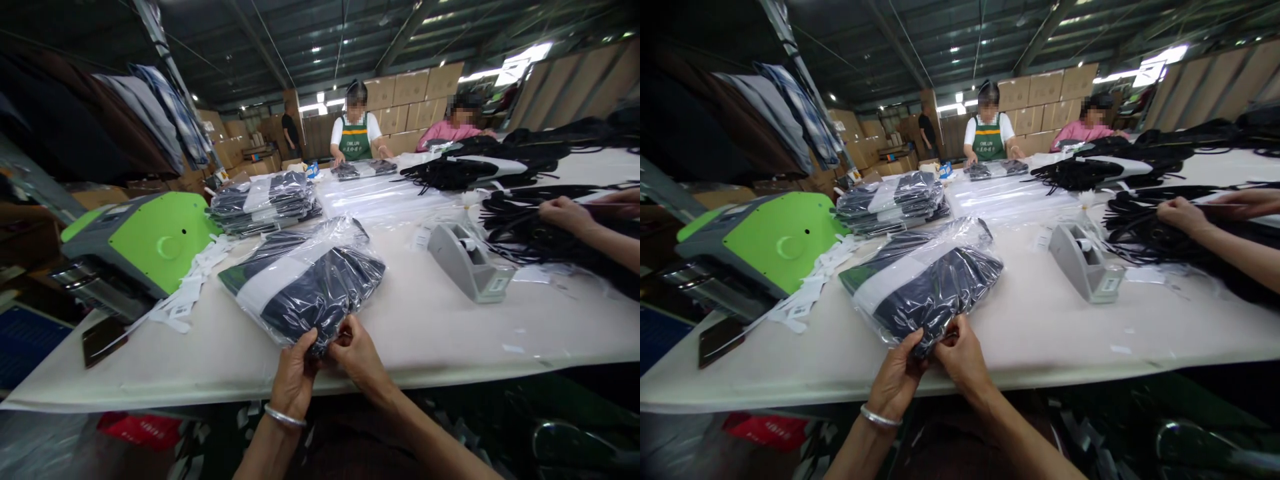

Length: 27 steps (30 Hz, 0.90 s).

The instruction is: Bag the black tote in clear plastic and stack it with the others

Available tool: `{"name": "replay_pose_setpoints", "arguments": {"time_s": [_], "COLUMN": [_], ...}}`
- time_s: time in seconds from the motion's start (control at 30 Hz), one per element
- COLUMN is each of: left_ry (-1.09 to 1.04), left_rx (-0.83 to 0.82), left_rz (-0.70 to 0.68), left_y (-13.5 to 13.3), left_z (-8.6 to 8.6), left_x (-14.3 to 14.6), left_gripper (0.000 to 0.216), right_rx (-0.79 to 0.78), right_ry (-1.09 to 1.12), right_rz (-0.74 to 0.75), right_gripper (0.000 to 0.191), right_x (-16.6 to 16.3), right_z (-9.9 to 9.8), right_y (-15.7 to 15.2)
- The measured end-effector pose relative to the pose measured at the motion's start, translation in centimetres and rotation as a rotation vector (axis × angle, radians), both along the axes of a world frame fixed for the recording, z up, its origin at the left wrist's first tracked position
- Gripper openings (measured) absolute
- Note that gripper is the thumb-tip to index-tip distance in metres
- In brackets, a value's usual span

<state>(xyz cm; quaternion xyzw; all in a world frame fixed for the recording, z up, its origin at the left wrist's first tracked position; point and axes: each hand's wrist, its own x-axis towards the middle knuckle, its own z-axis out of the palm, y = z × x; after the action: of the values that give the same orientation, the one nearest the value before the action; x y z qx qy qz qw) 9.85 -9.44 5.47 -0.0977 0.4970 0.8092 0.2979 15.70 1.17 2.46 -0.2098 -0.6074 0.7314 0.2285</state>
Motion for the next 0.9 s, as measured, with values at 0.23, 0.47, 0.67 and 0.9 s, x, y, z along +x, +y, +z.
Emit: {"name": "replay_pose_setpoints", "arguments": {"time_s": [0.23,0.47,0.67,0.9], "left_ry": [0.033,0.188,0.144,0.983], "left_rx": [-0.017,-0.057,0.15,-0.368], "left_rz": [-0.039,-0.044,-0.418,-0.805], "left_y": [-0.1,1.4,1.0,-4.5], "left_z": [-0.1,-1.0,-1.9,0.6], "left_x": [0.6,2.8,5.8,0.7], "left_gripper": [0.047,0.046,0.063,0.025], "right_rx": [-0.344,-0.506,-0.313,0.084], "right_ry": [-0.026,-0.088,-0.162,-0.405], "right_rz": [0.057,0.049,0.021,0.102], "right_gripper": [0.042,0.079,0.082,0.081], "right_x": [1.0,2.6,5.5,10.9], "right_z": [1.4,2.2,2.4,2.2], "right_y": [-0.3,0.2,5.5,15.1]}}
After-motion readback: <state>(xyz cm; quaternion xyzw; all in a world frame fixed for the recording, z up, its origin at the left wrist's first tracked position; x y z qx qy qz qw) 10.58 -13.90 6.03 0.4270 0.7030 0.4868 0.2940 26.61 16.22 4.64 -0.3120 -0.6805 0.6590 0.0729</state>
